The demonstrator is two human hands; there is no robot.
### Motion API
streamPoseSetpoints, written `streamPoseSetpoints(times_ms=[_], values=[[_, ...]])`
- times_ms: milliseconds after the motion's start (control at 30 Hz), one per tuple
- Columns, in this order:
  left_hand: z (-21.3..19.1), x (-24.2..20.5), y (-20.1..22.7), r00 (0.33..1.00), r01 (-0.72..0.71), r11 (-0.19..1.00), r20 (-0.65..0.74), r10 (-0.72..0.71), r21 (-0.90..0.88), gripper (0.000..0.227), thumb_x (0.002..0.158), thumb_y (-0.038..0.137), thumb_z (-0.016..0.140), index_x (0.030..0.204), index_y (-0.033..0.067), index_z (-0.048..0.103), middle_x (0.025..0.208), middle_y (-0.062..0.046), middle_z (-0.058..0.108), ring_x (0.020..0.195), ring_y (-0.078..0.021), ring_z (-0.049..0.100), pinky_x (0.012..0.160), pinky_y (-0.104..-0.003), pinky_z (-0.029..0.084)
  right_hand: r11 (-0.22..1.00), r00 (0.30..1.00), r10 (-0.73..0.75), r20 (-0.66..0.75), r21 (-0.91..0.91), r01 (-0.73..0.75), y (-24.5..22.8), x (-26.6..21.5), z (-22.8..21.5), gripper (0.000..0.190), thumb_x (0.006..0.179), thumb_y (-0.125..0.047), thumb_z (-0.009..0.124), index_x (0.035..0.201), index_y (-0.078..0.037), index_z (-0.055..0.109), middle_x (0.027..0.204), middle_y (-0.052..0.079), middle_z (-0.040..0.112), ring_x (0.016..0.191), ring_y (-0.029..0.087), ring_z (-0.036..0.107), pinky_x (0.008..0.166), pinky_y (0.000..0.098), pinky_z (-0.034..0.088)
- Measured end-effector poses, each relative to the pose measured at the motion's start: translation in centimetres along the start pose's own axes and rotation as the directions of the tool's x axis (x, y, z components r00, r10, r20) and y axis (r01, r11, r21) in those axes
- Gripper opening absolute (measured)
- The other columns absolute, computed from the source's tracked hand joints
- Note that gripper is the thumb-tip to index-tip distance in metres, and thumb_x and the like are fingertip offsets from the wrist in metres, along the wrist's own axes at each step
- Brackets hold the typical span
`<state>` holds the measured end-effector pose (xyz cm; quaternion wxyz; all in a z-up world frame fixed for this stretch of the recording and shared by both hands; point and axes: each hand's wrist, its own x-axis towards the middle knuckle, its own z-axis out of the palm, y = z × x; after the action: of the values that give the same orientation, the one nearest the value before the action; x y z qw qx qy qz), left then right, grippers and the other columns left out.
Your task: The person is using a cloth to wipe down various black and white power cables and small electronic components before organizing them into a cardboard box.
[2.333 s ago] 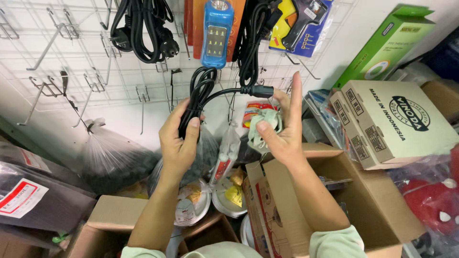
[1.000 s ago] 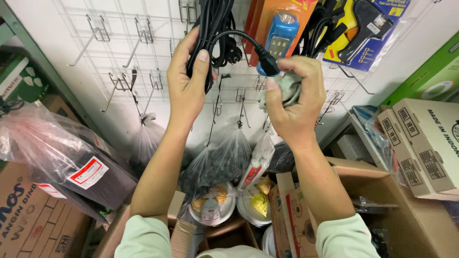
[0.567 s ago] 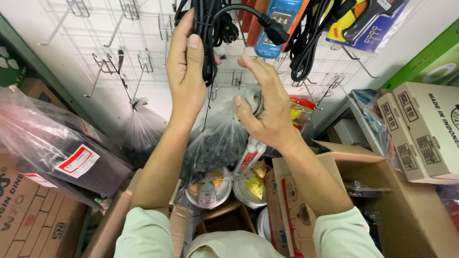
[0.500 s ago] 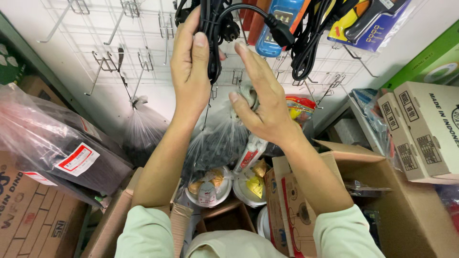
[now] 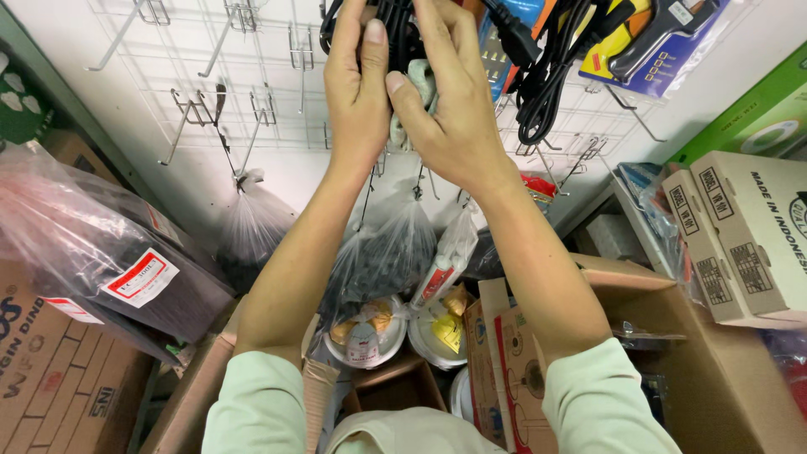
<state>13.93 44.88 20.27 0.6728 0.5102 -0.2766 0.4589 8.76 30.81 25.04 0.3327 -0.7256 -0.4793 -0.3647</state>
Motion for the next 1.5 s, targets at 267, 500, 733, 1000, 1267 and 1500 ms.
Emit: streamPoseSetpoints(times_ms=[267, 500, 733, 1000, 1267, 1500], values=[[-1.3, 1.1, 1.2, 0.970, -0.236, 0.911, 0.133, 0.202, 0.339, 0.035, 0.121, 0.012, 0.046, 0.156, 0.0110, 0.047, 0.143, -0.014, 0.064, 0.133, -0.0261, 0.064, 0.114, -0.031, 0.049, 1.000, 1.000, -0.003, -0.012, -0.018, 0.002, 0.8, 0.8, 1.0, 0.072, 0.102, -0.002, 0.065, 0.164, -0.010, 0.027, 0.138, 0.014, 0.046, 0.124, 0.025, 0.052, 0.109, 0.0295, 0.045], [-1.5, 1.3, 1.9, 0.973, -0.216, 0.907, 0.162, 0.167, 0.362, 0.039, 0.120, 0.010, 0.047, 0.159, 0.0131, 0.046, 0.130, -0.011, 0.068, 0.113, -0.0247, 0.068, 0.104, -0.031, 0.053, 0.999, 0.999, -0.023, -0.029, -0.036, 0.022, 1.5, 0.9, 1.5, 0.080, 0.100, -0.003, 0.066, 0.165, -0.011, 0.020, 0.139, 0.015, 0.046, 0.126, 0.025, 0.053, 0.115, 0.0309, 0.046], [-1.5, 1.4, 2.3, 0.956, -0.286, 0.889, 0.171, 0.239, 0.358, 0.038, 0.120, 0.008, 0.044, 0.157, 0.0145, 0.044, 0.140, -0.010, 0.064, 0.117, -0.0223, 0.068, 0.106, -0.031, 0.053, 0.998, 0.999, -0.040, -0.028, -0.057, 0.038, 1.9, 1.2, 1.8, 0.082, 0.098, -0.004, 0.066, 0.164, -0.007, 0.019, 0.141, 0.018, 0.046, 0.130, 0.029, 0.052, 0.116, 0.0332, 0.043], [-1.5, 1.5, 1.9, 0.955, -0.292, 0.887, 0.162, 0.249, 0.359, 0.042, 0.118, 0.008, 0.043, 0.159, 0.0155, 0.044, 0.137, -0.010, 0.065, 0.110, -0.0218, 0.066, 0.100, -0.030, 0.053, 0.994, 1.000, -0.026, -0.017, -0.106, 0.024, 2.0, 1.3, 1.7, 0.083, 0.095, -0.006, 0.068, 0.163, -0.003, 0.021, 0.136, 0.018, 0.048, 0.125, 0.030, 0.052, 0.114, 0.0347, 0.043], [-1.1, 1.3, 2.0, 0.966, -0.257, 0.898, 0.126, 0.226, 0.356, 0.041, 0.119, 0.012, 0.046, 0.159, 0.0171, 0.046, 0.108, -0.008, 0.065, 0.089, -0.0198, 0.058, 0.087, -0.029, 0.052, 0.995, 1.000, -0.021, -0.018, -0.097, 0.019, 1.6, 1.5, 1.5, 0.080, 0.093, -0.005, 0.065, 0.163, -0.002, 0.025, 0.133, 0.019, 0.049, 0.120, 0.029, 0.053, 0.111, 0.0354, 0.046], [-1.2, 1.4, 2.0, 0.964, -0.263, 0.912, 0.123, 0.236, 0.314, 0.040, 0.117, 0.012, 0.047, 0.157, 0.0169, 0.046, 0.115, -0.010, 0.067, 0.087, -0.0200, 0.057, 0.085, -0.029, 0.052, 0.986, 0.997, -0.069, -0.031, -0.154, 0.064, 1.6, 1.7, 1.5, 0.081, 0.091, -0.005, 0.065, 0.162, -0.001, 0.026, 0.131, 0.019, 0.050, 0.119, 0.029, 0.054, 0.109, 0.0359, 0.047]])
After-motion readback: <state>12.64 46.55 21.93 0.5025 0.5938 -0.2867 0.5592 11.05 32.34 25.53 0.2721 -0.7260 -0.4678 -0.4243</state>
